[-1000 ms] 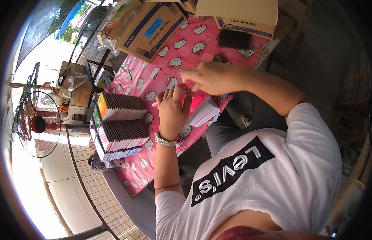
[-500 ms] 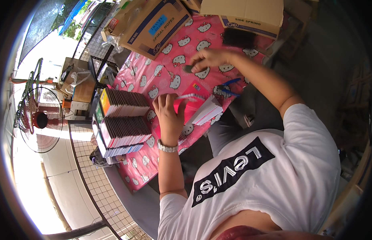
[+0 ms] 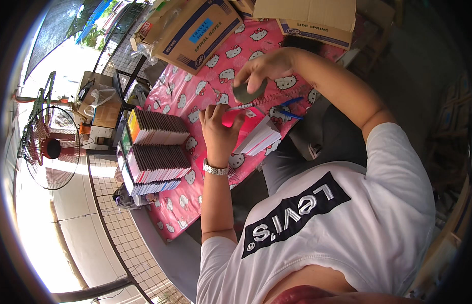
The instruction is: The person assembles spiral notebooks by inserting wire coils into pre-punched holes in paper stacks and using pliers to secure the ends.
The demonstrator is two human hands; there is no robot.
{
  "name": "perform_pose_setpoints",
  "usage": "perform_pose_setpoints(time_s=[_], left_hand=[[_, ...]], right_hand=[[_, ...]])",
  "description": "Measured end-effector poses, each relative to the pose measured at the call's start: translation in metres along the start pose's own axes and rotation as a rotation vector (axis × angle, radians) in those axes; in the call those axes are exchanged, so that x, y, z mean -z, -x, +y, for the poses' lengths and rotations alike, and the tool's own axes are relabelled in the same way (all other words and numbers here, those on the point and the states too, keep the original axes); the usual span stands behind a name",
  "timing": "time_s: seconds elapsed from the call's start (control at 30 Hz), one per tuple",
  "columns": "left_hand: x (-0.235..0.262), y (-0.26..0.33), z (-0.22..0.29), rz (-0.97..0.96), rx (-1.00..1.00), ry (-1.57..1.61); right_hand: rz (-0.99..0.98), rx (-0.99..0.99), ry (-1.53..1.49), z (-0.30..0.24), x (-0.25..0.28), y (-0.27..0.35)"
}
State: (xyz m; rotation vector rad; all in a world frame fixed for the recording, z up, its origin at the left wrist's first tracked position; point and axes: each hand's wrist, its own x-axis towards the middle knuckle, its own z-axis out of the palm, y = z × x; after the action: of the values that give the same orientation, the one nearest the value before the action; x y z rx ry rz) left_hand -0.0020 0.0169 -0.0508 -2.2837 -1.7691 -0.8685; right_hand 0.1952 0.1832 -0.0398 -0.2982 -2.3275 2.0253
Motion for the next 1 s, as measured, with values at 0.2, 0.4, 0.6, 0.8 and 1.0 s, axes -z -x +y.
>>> perform_pose_setpoints(time_s=[0.2,0.4,0.6,0.8,1.0], left_hand=[[0.0,0.003,-0.002,0.01,0.019,0.028],[0.016,0.009,-0.035,0.006,0.075,0.095],[0.017,0.012,-0.049,-0.16,0.28,0.458],[0.013,0.013,-0.055,-0.157,0.341,0.587],[0.011,0.004,-0.05,-0.165,0.32,0.582]], right_hand=[[-0.097,0.139,-0.252,0.004,0.001,-0.009],[-0.117,0.106,-0.189,0.001,0.002,-0.027],[-0.071,0.102,-0.22,-0.008,-0.006,-0.04],[-0.143,0.2,-0.384,-0.005,-0.005,-0.052],[0.487,-0.368,0.841,0.073,0.036,-0.055]])
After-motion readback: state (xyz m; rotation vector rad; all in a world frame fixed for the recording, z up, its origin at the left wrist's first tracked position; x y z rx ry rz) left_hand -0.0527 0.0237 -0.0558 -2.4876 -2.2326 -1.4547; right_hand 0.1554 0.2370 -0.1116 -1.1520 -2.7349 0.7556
